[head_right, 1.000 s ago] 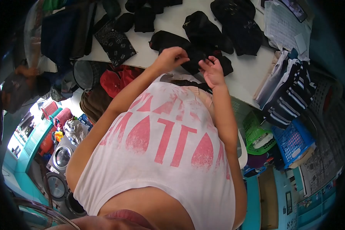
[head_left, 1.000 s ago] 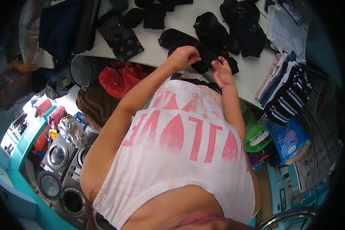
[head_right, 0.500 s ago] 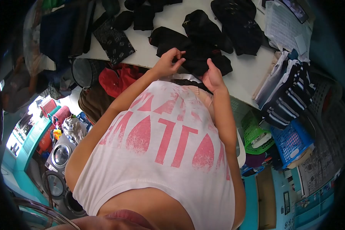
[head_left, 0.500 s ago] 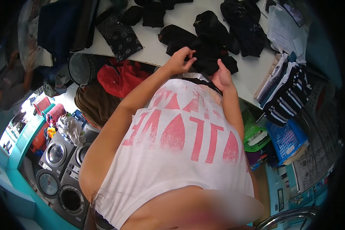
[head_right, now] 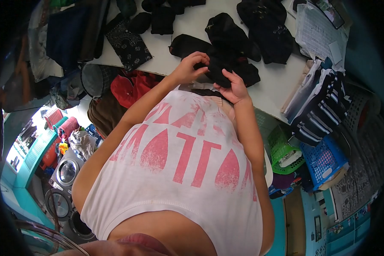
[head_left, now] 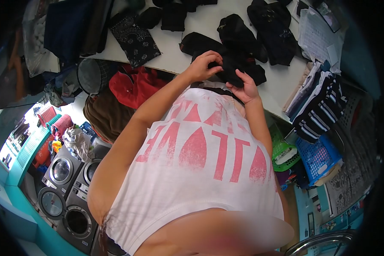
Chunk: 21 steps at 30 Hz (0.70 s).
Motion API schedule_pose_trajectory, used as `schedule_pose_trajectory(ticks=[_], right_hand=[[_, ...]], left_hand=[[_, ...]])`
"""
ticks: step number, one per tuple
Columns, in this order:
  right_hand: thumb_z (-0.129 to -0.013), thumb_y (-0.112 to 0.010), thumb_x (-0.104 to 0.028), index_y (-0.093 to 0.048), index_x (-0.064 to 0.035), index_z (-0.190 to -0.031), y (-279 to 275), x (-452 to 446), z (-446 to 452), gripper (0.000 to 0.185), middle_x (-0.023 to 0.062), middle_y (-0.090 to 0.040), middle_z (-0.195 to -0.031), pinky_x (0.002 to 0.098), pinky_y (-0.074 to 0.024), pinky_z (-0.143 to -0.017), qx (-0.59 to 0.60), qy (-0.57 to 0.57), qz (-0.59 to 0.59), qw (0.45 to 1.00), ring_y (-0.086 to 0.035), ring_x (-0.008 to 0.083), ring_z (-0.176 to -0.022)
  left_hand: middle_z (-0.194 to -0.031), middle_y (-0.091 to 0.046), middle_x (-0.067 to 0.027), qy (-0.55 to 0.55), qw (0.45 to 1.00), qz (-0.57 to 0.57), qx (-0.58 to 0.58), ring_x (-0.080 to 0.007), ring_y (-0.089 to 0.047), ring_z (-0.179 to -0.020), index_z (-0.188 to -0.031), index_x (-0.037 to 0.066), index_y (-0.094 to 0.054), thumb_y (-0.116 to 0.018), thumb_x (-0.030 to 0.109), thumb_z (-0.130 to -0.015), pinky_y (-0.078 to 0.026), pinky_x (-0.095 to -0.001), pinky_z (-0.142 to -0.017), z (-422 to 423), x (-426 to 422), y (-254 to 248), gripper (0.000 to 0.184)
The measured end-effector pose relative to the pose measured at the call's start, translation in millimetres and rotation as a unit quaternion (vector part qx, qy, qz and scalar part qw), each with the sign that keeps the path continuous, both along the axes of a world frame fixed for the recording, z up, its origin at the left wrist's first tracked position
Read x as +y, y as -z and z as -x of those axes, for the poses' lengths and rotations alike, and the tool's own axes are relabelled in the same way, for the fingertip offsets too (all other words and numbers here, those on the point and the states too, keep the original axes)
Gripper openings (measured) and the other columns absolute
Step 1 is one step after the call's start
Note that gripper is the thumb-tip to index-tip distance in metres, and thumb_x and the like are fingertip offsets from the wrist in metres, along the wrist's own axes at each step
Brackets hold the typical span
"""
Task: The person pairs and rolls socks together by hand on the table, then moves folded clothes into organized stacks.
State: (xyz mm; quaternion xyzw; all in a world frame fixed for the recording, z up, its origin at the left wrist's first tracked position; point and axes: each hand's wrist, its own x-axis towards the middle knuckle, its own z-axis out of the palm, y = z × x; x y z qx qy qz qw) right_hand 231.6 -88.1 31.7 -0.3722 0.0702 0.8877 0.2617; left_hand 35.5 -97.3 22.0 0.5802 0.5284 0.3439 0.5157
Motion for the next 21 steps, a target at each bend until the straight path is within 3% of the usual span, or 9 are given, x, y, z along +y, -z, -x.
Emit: schedule_pose_trajectory(ticks=[4, 6, 8, 11, 13, 15, 17, 19, 21], right_hand=[[-0.082, -0.053, -0.01, -0.046, -0.0061, -0.108, -2.1, 1.9, -5.8, 0.027, 0.006, -0.055, -0.097, 0.0319, -0.0446, -0.069, 0.012, 0.001, -0.028, 1.0, -0.053, 0.0176, -0.086], [-0.076, -0.06, -0.004, -0.041, -0.0029, -0.112, -11.5, 2.5, -9.2, 0.041, 0.0087, -0.053, -0.105, 0.0306, -0.0412, -0.084, -0.126, -0.021, -0.142, 0.982, -0.051, 0.0179, -0.096], [-0.073, -0.062, 0.0, -0.035, -0.0015, -0.118, -15.2, 2.8, -20.5, 0.052, 0.0112, -0.049, -0.111, 0.0297, -0.0365, -0.089, -0.138, -0.084, -0.201, 0.966, -0.047, 0.0184, -0.103], [-0.068, -0.066, 0.005, -0.024, 0.0003, -0.127, -25.1, 0.4, -20.9, 0.073, 0.0151, -0.04, -0.123, 0.0285, -0.0297, -0.096, -0.176, -0.18, -0.282, 0.926, -0.039, 0.0196, -0.114], [-0.067, -0.066, 0.005, -0.012, -0.0004, -0.134, -26.6, 2.2, -19.0, 0.086, 0.0153, -0.028, -0.133, 0.0277, -0.0261, -0.099, -0.166, -0.22, -0.302, 0.913, -0.032, 0.0202, -0.121], [-0.069, -0.063, 0.005, -0.013, -0.0019, -0.134, -37.6, 7.5, -11.0, 0.082, 0.0124, -0.03, -0.132, 0.0281, -0.0284, -0.097, -0.111, -0.172, -0.294, 0.934, -0.033, 0.0189, -0.12], [-0.072, -0.059, 0.004, -0.013, -0.0033, -0.134, -41.7, 8.6, -8.8, 0.078, 0.0096, -0.031, -0.132, 0.0285, -0.0307, -0.096, -0.055, -0.125, -0.284, 0.949, -0.035, 0.0175, -0.119], [-0.076, -0.055, 0.002, -0.016, -0.0072, -0.134, -36.5, 4.3, -12.0, 0.072, 0.0068, -0.035, -0.13, 0.0293, -0.0401, -0.085, -0.013, -0.047, -0.167, 0.985, -0.04, 0.0156, -0.114], [-0.076, -0.056, 0.0, -0.026, -0.008, -0.13, -25.4, -1.7, -20.8, 0.063, 0.0078, -0.041, -0.125, 0.0301, -0.0415, -0.084, 0.029, -0.015, -0.123, 0.992, -0.044, 0.0164, -0.108]], left_hand=[[-0.093, -0.055, -0.0078, 0.057, 0.998, 0.007, -0.04, -0.0166, -0.054, -0.089, -0.079, 0.001, -0.054, -0.063, 0.002, -0.074, -0.043, -0.0265, -0.077, 12.4, -1.5, 10.6, 0.011], [-0.092, -0.057, -0.0063, -0.01, 0.966, 0.13, -0.225, -0.013, -0.053, -0.091, -0.077, 0.001, -0.052, -0.06, 0.002, -0.077, -0.043, -0.0233, -0.075, 25.1, 0.1, 3.2, 0.008], [-0.086, -0.054, -0.0022, -0.025, 0.962, 0.154, -0.224, -0.0084, -0.051, -0.083, -0.081, 0.003, -0.05, -0.056, 0.006, -0.082, -0.041, -0.0198, -0.069, 39.5, 11.2, -15.5, 0.007], [-0.075, -0.045, 0.0025, -0.069, 0.978, 0.157, -0.117, -0.003, -0.042, -0.069, -0.093, 0.005, -0.046, -0.051, 0.015, -0.086, -0.036, -0.0172, -0.059, 44.5, 24.0, -27.8, 0.013], [-0.076, -0.052, -0.0036, -0.059, 0.992, 0.111, -0.017, -0.0107, -0.049, -0.069, -0.094, 0.004, -0.047, -0.053, 0.019, -0.085, -0.04, -0.0228, -0.062, 34.2, 30.2, -32.3, 0.019], [-0.077, -0.055, -0.0066, -0.044, 0.995, 0.088, 0.032, -0.0147, -0.052, -0.069, -0.093, 0.004, -0.048, -0.055, 0.024, -0.084, -0.041, -0.0254, -0.063, 31.7, 41.9, -42.8, 0.023], [-0.072, -0.054, -0.0082, 0.105, 0.974, 0.14, 0.141, -0.0162, -0.051, -0.066, -0.092, 0.001, -0.051, -0.063, 0.032, -0.077, -0.042, -0.0274, -0.062, 35.1, 54.7, -49.9, 0.036], [-0.074, -0.057, -0.0111, 0.186, 0.955, 0.143, 0.18, -0.0204, -0.053, -0.068, -0.092, 0.0, -0.054, -0.066, 0.037, -0.071, -0.043, -0.03, -0.062, 50.0, 57.7, -37.0, 0.044], [-0.081, -0.061, -0.0171, 0.362, 0.874, 0.176, 0.271, -0.0288, -0.058, -0.074, -0.093, -0.002, -0.059, -0.071, 0.044, -0.059, -0.045, -0.0352, -0.066, 61.0, 71.6, -40.8, 0.059]])
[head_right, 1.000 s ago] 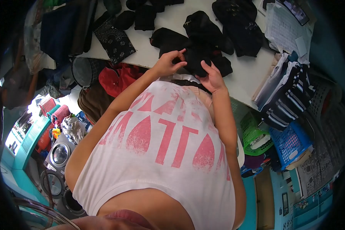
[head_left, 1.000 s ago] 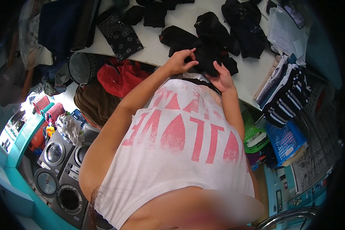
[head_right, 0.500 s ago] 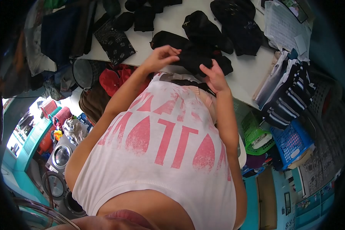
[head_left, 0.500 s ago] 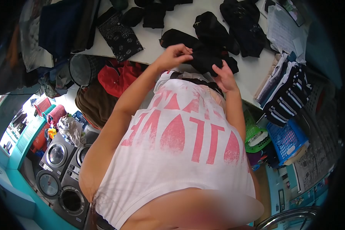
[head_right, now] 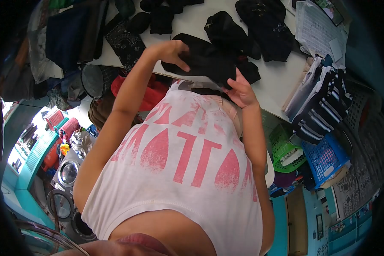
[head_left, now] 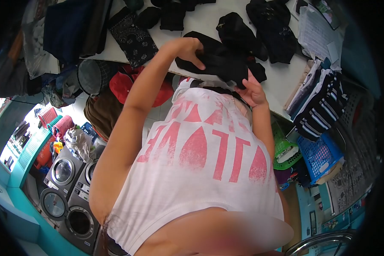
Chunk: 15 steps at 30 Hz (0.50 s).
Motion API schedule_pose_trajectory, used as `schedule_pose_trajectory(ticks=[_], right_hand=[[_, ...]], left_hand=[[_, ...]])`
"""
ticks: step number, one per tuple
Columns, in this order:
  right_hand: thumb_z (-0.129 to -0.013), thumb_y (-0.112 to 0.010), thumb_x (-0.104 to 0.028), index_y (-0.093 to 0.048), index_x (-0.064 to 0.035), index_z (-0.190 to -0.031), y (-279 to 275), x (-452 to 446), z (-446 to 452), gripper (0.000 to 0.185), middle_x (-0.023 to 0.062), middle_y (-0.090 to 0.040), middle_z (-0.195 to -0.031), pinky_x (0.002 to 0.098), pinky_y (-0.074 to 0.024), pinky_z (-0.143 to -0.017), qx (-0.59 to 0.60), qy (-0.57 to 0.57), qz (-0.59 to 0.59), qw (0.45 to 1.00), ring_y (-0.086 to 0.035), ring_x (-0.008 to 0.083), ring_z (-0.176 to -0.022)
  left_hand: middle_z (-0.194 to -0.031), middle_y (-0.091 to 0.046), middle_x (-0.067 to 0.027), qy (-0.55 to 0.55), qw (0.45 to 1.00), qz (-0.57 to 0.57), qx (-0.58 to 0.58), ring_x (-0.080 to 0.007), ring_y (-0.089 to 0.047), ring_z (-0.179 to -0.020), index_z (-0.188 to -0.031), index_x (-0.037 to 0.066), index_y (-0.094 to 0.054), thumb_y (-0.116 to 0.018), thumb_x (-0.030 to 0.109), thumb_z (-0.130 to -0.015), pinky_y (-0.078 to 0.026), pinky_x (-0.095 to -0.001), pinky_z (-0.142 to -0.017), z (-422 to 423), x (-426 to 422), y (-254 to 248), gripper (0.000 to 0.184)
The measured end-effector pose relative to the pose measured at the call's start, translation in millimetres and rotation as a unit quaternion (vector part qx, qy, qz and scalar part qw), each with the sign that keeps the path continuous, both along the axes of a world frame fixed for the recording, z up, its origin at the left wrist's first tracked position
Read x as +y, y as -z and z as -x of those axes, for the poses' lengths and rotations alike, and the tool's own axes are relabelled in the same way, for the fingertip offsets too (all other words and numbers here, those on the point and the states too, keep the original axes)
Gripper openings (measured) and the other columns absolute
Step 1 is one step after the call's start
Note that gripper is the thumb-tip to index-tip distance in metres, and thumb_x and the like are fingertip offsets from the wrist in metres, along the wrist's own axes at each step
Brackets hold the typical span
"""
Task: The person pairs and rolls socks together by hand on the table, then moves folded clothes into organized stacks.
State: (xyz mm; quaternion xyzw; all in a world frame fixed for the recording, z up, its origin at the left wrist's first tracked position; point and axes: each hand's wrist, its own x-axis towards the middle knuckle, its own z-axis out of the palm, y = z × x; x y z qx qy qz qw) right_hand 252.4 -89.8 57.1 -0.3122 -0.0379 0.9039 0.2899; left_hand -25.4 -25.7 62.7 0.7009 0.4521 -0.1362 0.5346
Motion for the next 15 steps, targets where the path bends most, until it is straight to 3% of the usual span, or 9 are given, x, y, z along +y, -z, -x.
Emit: schedule_pose_trajectory(ticks=[1, 2, 4, 5, 7, 9, 11, 13, 15], right_hand=[[-0.077, -0.058, -0.002, -0.036, -0.0089, -0.126, 7.4, -3.1, -5.9, 0.055, 0.0088, -0.047, -0.12, 0.031, -0.043, -0.083, 0.045, 0.026, 0.046, 0.998, -0.049, 0.0172, -0.103], [-0.077, -0.058, -0.002, -0.036, -0.0089, -0.126, 16.9, -6.4, -13.6, 0.055, 0.0088, -0.047, -0.12, 0.031, -0.043, -0.083, 0.046, 0.026, 0.046, 0.998, -0.049, 0.0172, -0.103], [-0.079, -0.056, -0.002, -0.055, -0.009, -0.103, 32.5, -12.5, -27.3, 0.025, 0.0054, -0.058, -0.102, 0.0275, -0.0462, -0.068, 0.037, 0.028, 0.073, 0.996, -0.055, 0.0122, -0.084], [-0.079, -0.056, -0.002, -0.055, -0.009, -0.103, 36.8, -15.4, -32.0, 0.025, 0.0054, -0.058, -0.102, 0.0275, -0.0462, -0.068, 0.036, 0.031, 0.074, 0.996, -0.055, 0.0122, -0.084], [-0.081, -0.055, -0.005, -0.06, -0.0108, -0.082, 38.0, -15.1, -33.2, 0.008, 0.0001, -0.061, -0.084, 0.0236, -0.0434, -0.059, -0.026, -0.018, 0.071, 0.997, -0.054, 0.008, -0.072], [-0.082, -0.056, -0.007, -0.058, -0.0112, -0.082, 33.4, -14.5, -27.7, 0.005, -0.001, -0.059, -0.082, 0.0236, -0.043, -0.059, -0.084, -0.044, 0.055, 0.994, -0.054, 0.0079, -0.07], [-0.082, -0.056, -0.01, -0.056, -0.0116, -0.081, 22.4, -10.5, -16.9, 0.002, -0.0021, -0.058, -0.079, 0.0236, -0.0427, -0.058, -0.143, -0.069, 0.039, 0.987, -0.053, 0.0078, -0.069], [-0.082, -0.057, -0.015, -0.052, -0.0116, -0.084, 9.1, -6.2, -4.5, 0.006, -0.003, -0.055, -0.078, 0.0236, -0.0431, -0.057, -0.154, -0.027, 0.104, 0.982, -0.051, 0.0072, -0.064], [-0.083, -0.057, -0.018, -0.05, -0.0118, -0.084, 13.1, -9.3, -0.1, 0.01, -0.0031, -0.054, -0.079, 0.0235, -0.043, -0.056, -0.183, -0.012, 0.117, 0.976, -0.05, 0.0068, -0.062]], left_hand=[[-0.08, -0.061, -0.0172, 0.032, 0.999, -0.007, 0.002, -0.0286, -0.058, -0.073, -0.09, -0.002, -0.06, -0.07, 0.041, -0.061, -0.045, -0.0342, -0.065, 4.9, 3.0, 0.4, 0.053], [-0.079, -0.061, -0.0168, 0.025, 1.0, 0.001, -0.011, -0.0281, -0.058, -0.072, -0.09, -0.002, -0.06, -0.069, 0.039, -0.063, -0.045, -0.0339, -0.065, 10.7, 4.9, -2.0, 0.05], [-0.08, -0.062, -0.0139, 0.006, 1.0, -0.006, -0.026, -0.0249, -0.058, -0.071, -0.092, 0.002, -0.06, -0.063, 0.03, -0.072, -0.045, -0.0329, -0.066, 19.2, 11.8, -16.1, 0.035], [-0.08, -0.062, -0.0139, 0.008, 1.0, -0.005, -0.026, -0.0249, -0.058, -0.071, -0.092, 0.002, -0.06, -0.063, 0.03, -0.072, -0.045, -0.0329, -0.066, 22.8, 10.7, -15.0, 0.035], [-0.083, -0.062, -0.0113, -0.087, 0.993, -0.011, -0.085, -0.0222, -0.059, -0.071, -0.093, 0.005, -0.061, -0.058, 0.023, -0.077, -0.046, -0.0321, -0.066, 29.6, 11.8, -9.5, 0.024], [-0.082, -0.062, -0.0069, -0.078, 0.994, -0.016, -0.069, -0.0182, -0.058, -0.07, -0.094, 0.007, -0.061, -0.053, 0.019, -0.082, -0.046, -0.03, -0.064, 29.7, 14.0, -8.2, 0.018], [-0.078, -0.059, -0.0051, -0.175, 0.981, 0.065, -0.048, -0.0151, -0.057, -0.069, -0.094, 0.008, -0.06, -0.052, 0.02, -0.083, -0.047, -0.0279, -0.062, 26.3, 15.1, -12.0, 0.018], [-0.073, -0.057, -0.0047, -0.203, 0.975, 0.076, -0.054, -0.0123, -0.056, -0.067, -0.096, 0.007, -0.058, -0.055, 0.024, -0.082, -0.048, -0.0271, -0.061, 24.6, 14.7, -16.7, 0.022], [-0.081, -0.058, -0.0078, -0.188, 0.982, -0.018, -0.02, -0.0164, -0.057, -0.072, -0.096, 0.005, -0.058, -0.063, 0.025, -0.076, -0.049, -0.0302, -0.066, 27.9, 5.4, -2.3, 0.028]])
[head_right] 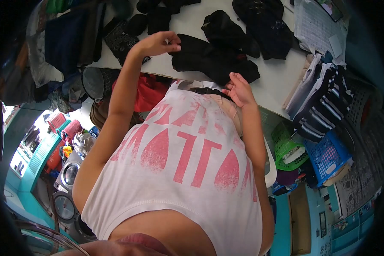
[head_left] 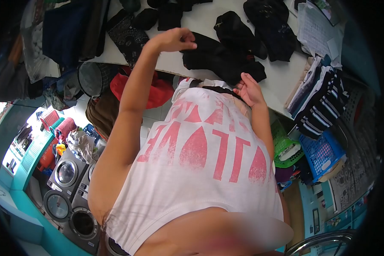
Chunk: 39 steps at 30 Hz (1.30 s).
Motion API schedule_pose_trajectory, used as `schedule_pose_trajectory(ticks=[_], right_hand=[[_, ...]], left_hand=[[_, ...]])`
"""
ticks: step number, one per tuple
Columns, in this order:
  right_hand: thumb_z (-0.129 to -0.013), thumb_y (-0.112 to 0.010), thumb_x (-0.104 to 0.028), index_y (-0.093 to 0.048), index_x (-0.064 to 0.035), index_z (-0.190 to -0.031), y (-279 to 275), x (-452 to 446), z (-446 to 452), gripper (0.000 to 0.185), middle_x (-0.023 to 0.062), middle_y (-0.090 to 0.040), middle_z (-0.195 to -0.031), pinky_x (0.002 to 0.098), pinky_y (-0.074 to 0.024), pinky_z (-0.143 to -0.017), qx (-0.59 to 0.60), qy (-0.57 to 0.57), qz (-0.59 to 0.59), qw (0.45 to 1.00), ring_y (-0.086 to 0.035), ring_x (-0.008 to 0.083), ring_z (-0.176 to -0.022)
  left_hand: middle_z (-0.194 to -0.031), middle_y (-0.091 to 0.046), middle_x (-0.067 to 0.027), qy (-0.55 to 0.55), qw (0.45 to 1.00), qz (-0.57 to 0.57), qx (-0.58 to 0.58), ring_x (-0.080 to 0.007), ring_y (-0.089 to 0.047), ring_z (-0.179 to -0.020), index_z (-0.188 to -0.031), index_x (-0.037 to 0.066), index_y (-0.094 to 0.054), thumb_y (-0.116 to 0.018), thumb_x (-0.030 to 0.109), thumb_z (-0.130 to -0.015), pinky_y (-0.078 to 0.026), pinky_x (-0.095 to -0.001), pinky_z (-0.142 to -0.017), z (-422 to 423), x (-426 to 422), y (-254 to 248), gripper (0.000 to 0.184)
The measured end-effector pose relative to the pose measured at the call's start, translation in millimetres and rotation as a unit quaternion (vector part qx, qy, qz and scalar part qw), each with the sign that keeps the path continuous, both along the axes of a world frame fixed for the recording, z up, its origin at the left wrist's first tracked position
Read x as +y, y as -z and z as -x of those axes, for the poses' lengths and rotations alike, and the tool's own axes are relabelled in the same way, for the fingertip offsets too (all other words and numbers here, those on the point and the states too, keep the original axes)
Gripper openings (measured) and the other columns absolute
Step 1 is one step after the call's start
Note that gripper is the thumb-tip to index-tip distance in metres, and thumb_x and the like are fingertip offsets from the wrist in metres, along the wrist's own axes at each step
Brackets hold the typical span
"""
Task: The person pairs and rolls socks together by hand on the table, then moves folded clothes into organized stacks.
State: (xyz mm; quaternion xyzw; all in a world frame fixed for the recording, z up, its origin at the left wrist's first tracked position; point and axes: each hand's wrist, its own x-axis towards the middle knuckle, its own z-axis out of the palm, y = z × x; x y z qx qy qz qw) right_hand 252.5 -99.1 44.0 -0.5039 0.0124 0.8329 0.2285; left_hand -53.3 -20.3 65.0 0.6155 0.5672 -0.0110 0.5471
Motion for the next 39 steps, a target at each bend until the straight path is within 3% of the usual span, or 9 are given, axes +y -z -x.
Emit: schedule_pose_trajectory(ticks=[8, 14, 16, 22, 25, 28, 31, 35, 39], right_hand=[[-0.082, -0.059, -0.025, -0.052, -0.0067, -0.094, 19.1, 0.5, -3.5, 0.022, -0.0031, -0.054, -0.081, 0.0227, -0.0426, -0.055, -0.095, -0.069, -0.017, 0.993, -0.047, 0.0053, -0.058], [-0.076, -0.065, -0.012, -0.062, -0.0013, -0.079, 17.7, -4.4, -6.7, 0.012, 0.003, -0.06, -0.083, 0.0219, -0.0442, -0.063, -0.131, -0.031, -0.296, 0.946, -0.055, 0.0084, -0.069], [-0.071, -0.067, -0.006, -0.062, 0.0023, -0.078, 15.5, -1.8, -1.1, 0.011, 0.0058, -0.062, -0.086, 0.0236, -0.0446, -0.069, -0.171, -0.074, -0.487, 0.853, -0.058, 0.0125, -0.081], [-0.061, -0.065, -0.005, -0.06, -0.0008, -0.08, 42.5, -2.7, 2.9, 0.02, 0.0118, -0.056, -0.1, 0.0354, -0.04, -0.076, -0.34, -0.373, -0.624, 0.597, -0.052, 0.0257, -0.098], [-0.062, -0.065, -0.003, -0.06, -0.0021, -0.081, 40.5, -9.2, 2.5, 0.019, 0.0115, -0.057, -0.1, 0.0329, -0.0414, -0.075, -0.371, -0.329, -0.619, 0.609, -0.054, 0.0242, -0.096], [-0.068, -0.063, -0.001, -0.059, -0.0015, -0.088, 28.7, -7.9, 4.9, 0.02, 0.0103, -0.057, -0.101, 0.0282, -0.0431, -0.073, -0.366, -0.292, -0.484, 0.739, -0.056, 0.0211, -0.093], [-0.077, -0.057, 0.0, -0.054, 0.0026, -0.096, -0.2, 0.1, 3.8, 0.02, 0.0091, -0.056, -0.099, 0.0215, -0.0433, -0.067, -0.055, -0.039, -0.206, 0.976, -0.055, 0.0161, -0.081], [-0.077, -0.055, 0.005, -0.05, -0.0005, -0.078, 39.4, -0.2, -11.2, 0.008, 0.007, -0.053, -0.078, 0.0224, -0.0452, -0.066, 0.196, 0.12, 0.13, 0.965, -0.053, 0.017, -0.075], [-0.075, -0.058, 0.005, -0.048, 0.0002, -0.076, 51.0, -4.6, -1.1, 0.011, 0.0071, -0.052, -0.077, 0.0268, -0.0473, -0.07, 0.071, 0.155, 0.15, 0.974, -0.053, 0.0175, -0.073]], left_hand=[[-0.086, -0.055, -0.0118, -0.026, 0.987, -0.134, 0.085, -0.0303, -0.054, -0.082, -0.084, 0.004, -0.055, -0.065, 0.007, -0.064, -0.044, -0.0351, -0.07, -17.4, -69.5, 47.6, 0.023], [-0.093, -0.055, -0.0098, -0.11, 0.954, -0.277, -0.02, -0.0283, -0.054, -0.081, -0.075, 0.004, -0.05, -0.059, -0.003, -0.065, -0.044, -0.0327, -0.07, -8.5, -61.7, -12.9, 0.015], [-0.096, -0.055, -0.0081, -0.052, 0.876, -0.478, 0.027, -0.0289, -0.054, -0.085, -0.073, 0.004, -0.048, -0.055, -0.007, -0.065, -0.044, -0.0325, -0.073, -1.9, -57.1, -0.1, 0.016], [-0.106, -0.049, -0.0118, 0.008, 0.917, -0.4, 0.016, -0.0303, -0.05, -0.095, -0.086, 0.005, -0.054, -0.052, -0.008, -0.068, -0.044, -0.0353, -0.079, 5.6, -64.9, 66.3, 0.023], [-0.101, -0.051, -0.0116, -0.032, 0.921, -0.386, 0.027, -0.0298, -0.05, -0.094, -0.09, 0.004, -0.054, -0.054, -0.003, -0.071, -0.044, -0.0341, -0.077, 4.5, -62.1, 59.2, 0.02], [-0.096, -0.053, -0.0117, -0.092, 0.938, -0.334, -0.016, -0.0284, -0.051, -0.093, -0.09, 0.004, -0.054, -0.055, 0.001, -0.073, -0.044, -0.032, -0.075, 3.4, -55.9, 40.4, 0.017], [-0.086, -0.057, -0.0129, -0.171, 0.927, -0.332, -0.029, -0.028, -0.055, -0.082, -0.093, 0.004, -0.054, -0.055, 0.008, -0.079, -0.045, -0.0315, -0.069, -4.0, -43.8, 15.8, 0.014], [-0.077, -0.06, -0.0139, -0.221, 0.949, -0.223, 0.018, -0.0279, -0.058, -0.07, -0.093, 0.002, -0.055, -0.057, 0.019, -0.08, -0.047, -0.0329, -0.065, -11.1, -27.6, 30.3, 0.022], [-0.084, -0.058, -0.0146, -0.153, 0.937, -0.292, 0.115, -0.0295, -0.056, -0.079, -0.093, 0.003, -0.057, -0.065, 0.033, -0.073, -0.044, -0.0348, -0.073, -10.7, -30.1, 71.6, 0.037]])
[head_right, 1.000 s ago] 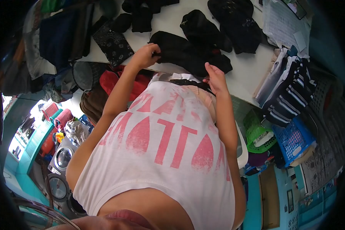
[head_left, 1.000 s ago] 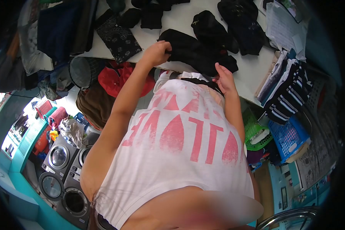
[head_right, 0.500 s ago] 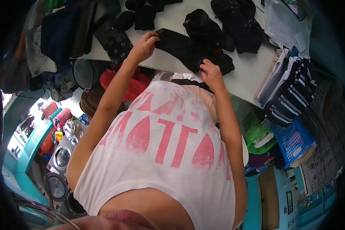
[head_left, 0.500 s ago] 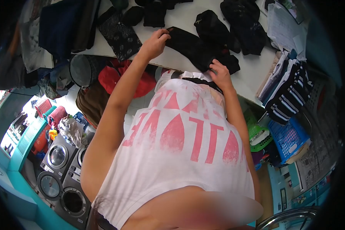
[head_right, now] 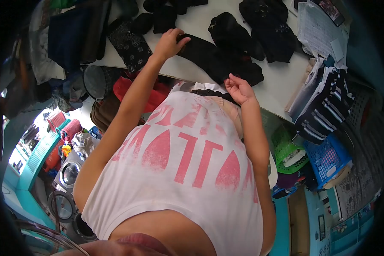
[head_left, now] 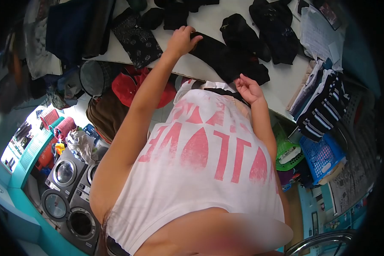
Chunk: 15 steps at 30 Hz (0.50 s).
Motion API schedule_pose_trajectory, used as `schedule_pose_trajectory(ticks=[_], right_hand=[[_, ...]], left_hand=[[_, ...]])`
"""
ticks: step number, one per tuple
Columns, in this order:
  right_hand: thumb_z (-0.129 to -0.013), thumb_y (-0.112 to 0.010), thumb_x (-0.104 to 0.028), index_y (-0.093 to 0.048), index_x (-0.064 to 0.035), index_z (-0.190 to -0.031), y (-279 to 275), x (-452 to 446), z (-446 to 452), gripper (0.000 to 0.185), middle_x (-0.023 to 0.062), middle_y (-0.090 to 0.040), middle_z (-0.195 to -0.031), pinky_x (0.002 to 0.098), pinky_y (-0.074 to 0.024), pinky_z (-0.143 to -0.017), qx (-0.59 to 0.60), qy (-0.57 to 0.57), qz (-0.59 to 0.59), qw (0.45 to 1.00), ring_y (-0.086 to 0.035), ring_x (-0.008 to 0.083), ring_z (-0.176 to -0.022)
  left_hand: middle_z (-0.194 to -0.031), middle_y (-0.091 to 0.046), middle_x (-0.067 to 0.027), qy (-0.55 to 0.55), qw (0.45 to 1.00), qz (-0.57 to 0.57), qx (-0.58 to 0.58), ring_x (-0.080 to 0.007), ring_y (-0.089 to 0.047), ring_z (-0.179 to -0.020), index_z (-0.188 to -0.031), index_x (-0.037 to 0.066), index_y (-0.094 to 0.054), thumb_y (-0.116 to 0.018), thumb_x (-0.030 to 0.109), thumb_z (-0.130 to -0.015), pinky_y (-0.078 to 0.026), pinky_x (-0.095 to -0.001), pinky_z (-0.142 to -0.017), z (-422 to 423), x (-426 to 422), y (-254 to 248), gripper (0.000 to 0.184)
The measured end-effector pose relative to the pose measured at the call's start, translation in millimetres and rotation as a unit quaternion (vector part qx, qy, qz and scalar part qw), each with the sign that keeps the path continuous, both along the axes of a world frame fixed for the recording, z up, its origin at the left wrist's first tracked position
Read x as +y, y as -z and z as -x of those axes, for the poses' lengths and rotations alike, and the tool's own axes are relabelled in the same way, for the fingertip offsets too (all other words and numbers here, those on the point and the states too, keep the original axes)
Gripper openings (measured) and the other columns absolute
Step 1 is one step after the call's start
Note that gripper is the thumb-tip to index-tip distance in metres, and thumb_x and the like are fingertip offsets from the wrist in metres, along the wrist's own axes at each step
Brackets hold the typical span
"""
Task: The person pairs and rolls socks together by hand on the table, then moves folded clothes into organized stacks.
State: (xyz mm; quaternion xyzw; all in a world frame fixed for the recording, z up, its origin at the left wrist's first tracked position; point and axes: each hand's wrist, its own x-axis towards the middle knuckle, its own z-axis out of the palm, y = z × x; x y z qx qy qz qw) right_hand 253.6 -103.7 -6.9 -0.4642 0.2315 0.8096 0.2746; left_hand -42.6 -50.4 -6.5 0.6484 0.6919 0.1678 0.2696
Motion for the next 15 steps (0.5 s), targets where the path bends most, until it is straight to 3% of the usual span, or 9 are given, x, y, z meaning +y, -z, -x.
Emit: schedule_pose_trajectory(ticks=[2, 5, 7, 9, 10, 12, 15], right_hand=[[-0.075, -0.058, 0.005, -0.049, 0.0009, -0.081, -8.9, -2.9, 6.0, 0.011, 0.0075, -0.053, -0.079, 0.027, -0.0474, -0.071, -0.024, -0.006, -0.018, 1.0, -0.053, 0.0177, -0.073], [-0.075, -0.058, 0.005, -0.049, 0.0019, -0.091, -10.8, -11.3, 6.9, 0.019, 0.0085, -0.054, -0.085, 0.0268, -0.0476, -0.072, -0.051, -0.056, -0.092, 0.993, -0.055, 0.0177, -0.075], [-0.074, -0.059, 0.006, -0.049, 0.0023, -0.097, -12.9, -14.2, 12.8, 0.025, 0.0093, -0.055, -0.089, 0.0264, -0.0477, -0.074, -0.051, -0.094, -0.143, 0.984, -0.055, 0.0176, -0.078], [-0.073, -0.059, 0.007, -0.045, 0.0028, -0.107, -15.4, -11.8, 17.4, 0.037, 0.0111, -0.055, -0.099, 0.0254, -0.0475, -0.076, -0.106, -0.18, -0.235, 0.949, -0.055, 0.0168, -0.088], [-0.072, -0.059, 0.009, -0.042, 0.0033, -0.113, -15.9, -10.5, 23.4, 0.045, 0.0122, -0.053, -0.105, 0.0237, -0.0474, -0.076, -0.143, -0.192, -0.262, 0.935, -0.055, 0.0156, -0.092], [-0.072, -0.059, 0.008, -0.04, 0.0039, -0.116, -15.2, -7.5, 29.2, 0.048, 0.0126, -0.052, -0.107, 0.0236, -0.0471, -0.076, -0.156, -0.206, -0.288, 0.922, -0.055, 0.0158, -0.092], [-0.071, -0.061, 0.007, -0.037, 0.0049, -0.12, -17.3, -2.1, 30.8, 0.054, 0.0129, -0.052, -0.109, 0.0237, -0.0462, -0.077, -0.18, -0.248, -0.301, 0.903, -0.055, 0.0161, -0.092]], left_hand=[[-0.097, -0.051, -0.0168, -0.024, 0.998, -0.055, 0.029, -0.0341, -0.048, -0.092, -0.094, 0.003, -0.057, -0.069, 0.041, -0.065, -0.041, -0.0389, -0.08, -7.3, -10.0, -6.1, 0.05], [-0.099, -0.05, -0.0179, -0.057, 0.991, -0.092, 0.079, -0.0357, -0.047, -0.094, -0.095, 0.002, -0.054, -0.072, 0.039, -0.062, -0.041, -0.0408, -0.077, -7.8, -27.1, -1.1, 0.053], [-0.095, -0.051, -0.0166, -0.063, 0.993, -0.06, 0.083, -0.0331, -0.049, -0.09, -0.094, 0.001, -0.053, -0.074, 0.033, -0.06, -0.042, -0.0387, -0.074, -5.1, -34.3, 2.7, 0.051], [-0.092, -0.051, -0.0146, -0.105, 0.993, 0.048, -0.007, -0.031, -0.051, -0.085, -0.09, 0.002, -0.052, -0.073, 0.018, -0.06, -0.043, -0.0352, -0.072, -9.8, -35.5, 5.5, 0.041], [-0.092, -0.051, -0.0146, -0.106, 0.993, 0.047, -0.007, -0.031, -0.051, -0.085, -0.09, 0.002, -0.052, -0.073, 0.018, -0.06, -0.043, -0.0352, -0.072, -14.5, -35.8, 5.5, 0.041], [-0.085, -0.051, -0.0111, -0.092, 0.994, -0.055, -0.031, -0.0325, -0.05, -0.078, -0.084, 0.007, -0.052, -0.065, 0.006, -0.058, -0.042, -0.0371, -0.069, -26.1, -37.3, 4.2, 0.029], [-0.084, -0.051, -0.0097, -0.036, 0.99, -0.12, -0.062, -0.0326, -0.05, -0.078, -0.083, 0.009, -0.054, -0.058, -0.002, -0.054, -0.042, -0.0369, -0.069, -48.2, -41.6, -2.1, 0.031]])
